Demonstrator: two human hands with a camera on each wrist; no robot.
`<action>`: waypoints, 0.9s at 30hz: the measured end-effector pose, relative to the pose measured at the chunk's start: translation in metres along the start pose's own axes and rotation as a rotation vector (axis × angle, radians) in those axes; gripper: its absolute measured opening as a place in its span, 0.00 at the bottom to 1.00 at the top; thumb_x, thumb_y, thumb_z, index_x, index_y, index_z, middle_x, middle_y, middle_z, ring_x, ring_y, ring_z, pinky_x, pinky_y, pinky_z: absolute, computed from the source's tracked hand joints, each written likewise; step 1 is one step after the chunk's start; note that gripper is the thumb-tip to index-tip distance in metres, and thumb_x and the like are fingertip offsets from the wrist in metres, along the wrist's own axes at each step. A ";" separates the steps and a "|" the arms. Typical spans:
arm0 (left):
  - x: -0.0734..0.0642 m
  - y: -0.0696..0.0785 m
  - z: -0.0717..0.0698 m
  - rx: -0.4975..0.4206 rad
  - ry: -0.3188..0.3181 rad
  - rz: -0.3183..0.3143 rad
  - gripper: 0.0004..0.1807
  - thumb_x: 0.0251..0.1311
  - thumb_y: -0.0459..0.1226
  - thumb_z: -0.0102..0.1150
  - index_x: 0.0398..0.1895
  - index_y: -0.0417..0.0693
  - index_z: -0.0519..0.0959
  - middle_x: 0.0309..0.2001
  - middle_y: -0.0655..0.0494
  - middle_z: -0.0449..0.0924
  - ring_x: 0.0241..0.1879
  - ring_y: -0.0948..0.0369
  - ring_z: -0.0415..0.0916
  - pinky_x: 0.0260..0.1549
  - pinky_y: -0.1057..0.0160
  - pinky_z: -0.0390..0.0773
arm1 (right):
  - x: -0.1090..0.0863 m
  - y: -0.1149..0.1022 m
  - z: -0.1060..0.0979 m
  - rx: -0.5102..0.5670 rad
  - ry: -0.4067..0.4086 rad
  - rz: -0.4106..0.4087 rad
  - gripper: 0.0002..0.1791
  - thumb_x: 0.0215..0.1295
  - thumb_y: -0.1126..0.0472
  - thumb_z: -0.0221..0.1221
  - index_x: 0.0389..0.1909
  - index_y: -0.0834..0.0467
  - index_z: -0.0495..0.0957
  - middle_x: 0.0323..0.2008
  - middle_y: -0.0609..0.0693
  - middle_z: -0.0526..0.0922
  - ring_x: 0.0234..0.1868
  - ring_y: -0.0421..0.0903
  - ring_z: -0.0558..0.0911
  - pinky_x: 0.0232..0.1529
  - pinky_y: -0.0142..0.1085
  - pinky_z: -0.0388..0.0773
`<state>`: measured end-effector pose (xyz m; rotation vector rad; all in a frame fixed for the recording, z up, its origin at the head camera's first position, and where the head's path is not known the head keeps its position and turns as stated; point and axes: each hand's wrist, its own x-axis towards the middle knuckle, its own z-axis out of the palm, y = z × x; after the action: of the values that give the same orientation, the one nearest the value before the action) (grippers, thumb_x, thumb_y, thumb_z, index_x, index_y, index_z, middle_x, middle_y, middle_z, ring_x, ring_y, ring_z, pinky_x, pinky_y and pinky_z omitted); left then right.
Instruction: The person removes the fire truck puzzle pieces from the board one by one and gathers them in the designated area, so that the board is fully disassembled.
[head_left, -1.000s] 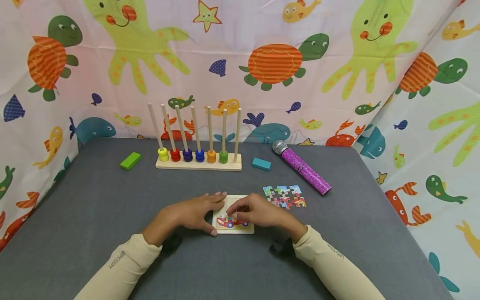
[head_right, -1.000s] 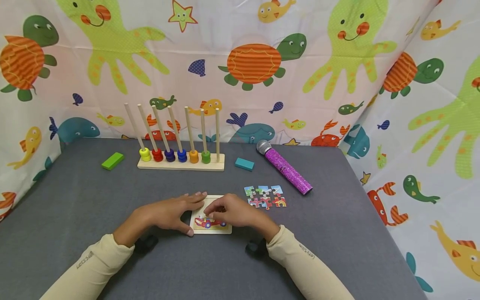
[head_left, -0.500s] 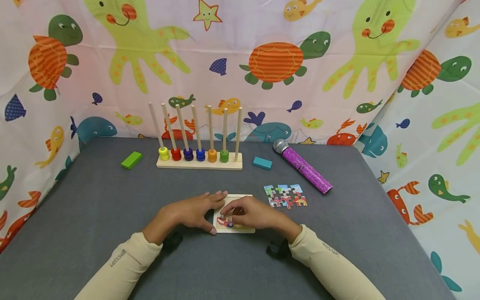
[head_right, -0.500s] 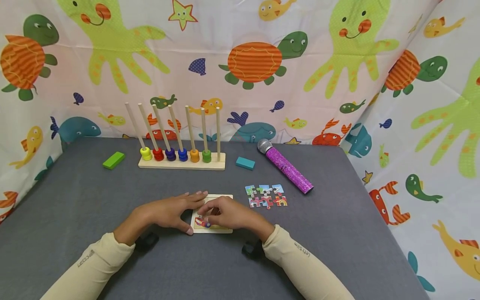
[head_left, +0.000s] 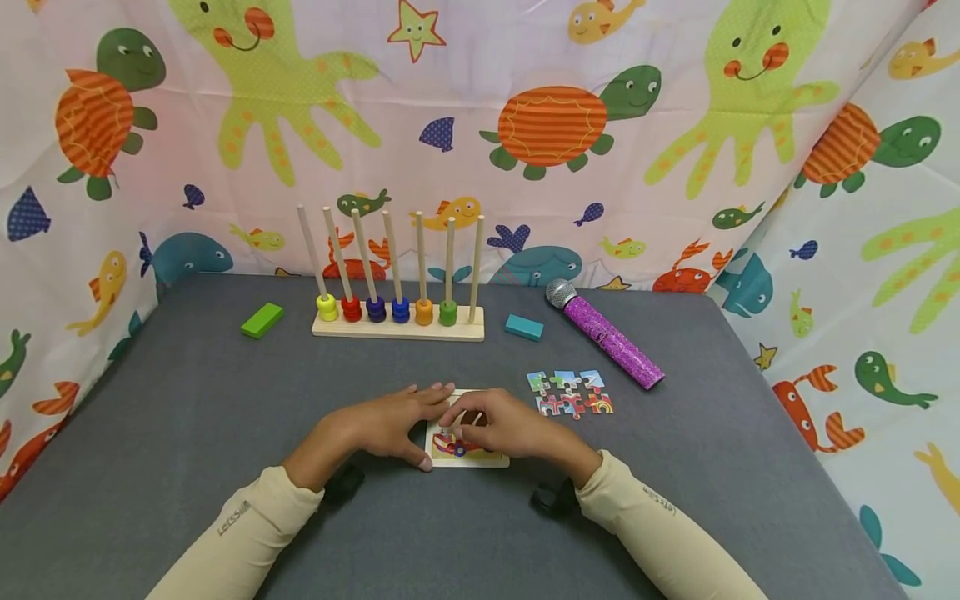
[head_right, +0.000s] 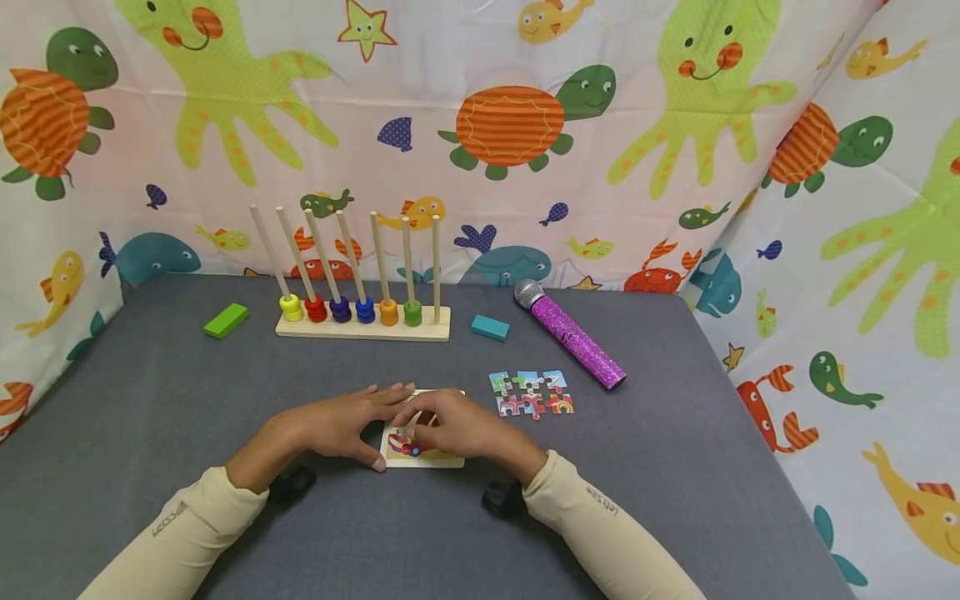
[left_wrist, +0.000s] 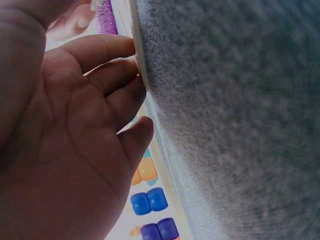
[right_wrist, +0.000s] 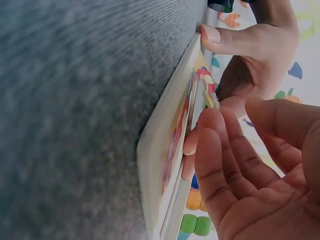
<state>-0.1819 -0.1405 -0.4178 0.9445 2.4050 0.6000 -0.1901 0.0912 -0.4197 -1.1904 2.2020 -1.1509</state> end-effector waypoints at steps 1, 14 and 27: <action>0.000 0.000 0.000 0.000 0.001 0.006 0.48 0.52 0.47 0.73 0.75 0.49 0.59 0.77 0.51 0.44 0.75 0.52 0.40 0.69 0.45 0.42 | 0.000 -0.001 0.000 -0.006 0.002 -0.003 0.11 0.67 0.70 0.57 0.48 0.60 0.82 0.44 0.49 0.83 0.33 0.42 0.78 0.33 0.34 0.77; -0.001 -0.001 0.001 -0.030 0.011 0.001 0.49 0.51 0.46 0.74 0.75 0.51 0.59 0.77 0.52 0.44 0.74 0.49 0.40 0.68 0.43 0.43 | 0.009 -0.005 0.003 0.030 -0.061 -0.024 0.13 0.64 0.70 0.62 0.49 0.63 0.80 0.38 0.52 0.82 0.33 0.38 0.78 0.37 0.32 0.77; -0.001 -0.001 -0.001 -0.020 -0.001 0.018 0.49 0.51 0.46 0.73 0.75 0.48 0.59 0.77 0.49 0.44 0.75 0.51 0.40 0.69 0.45 0.41 | 0.007 -0.005 0.002 -0.012 -0.015 -0.038 0.10 0.67 0.68 0.59 0.46 0.62 0.83 0.41 0.46 0.84 0.37 0.34 0.76 0.39 0.31 0.76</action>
<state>-0.1821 -0.1418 -0.4172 0.9591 2.3871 0.6295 -0.1902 0.0825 -0.4166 -1.2469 2.1866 -1.1412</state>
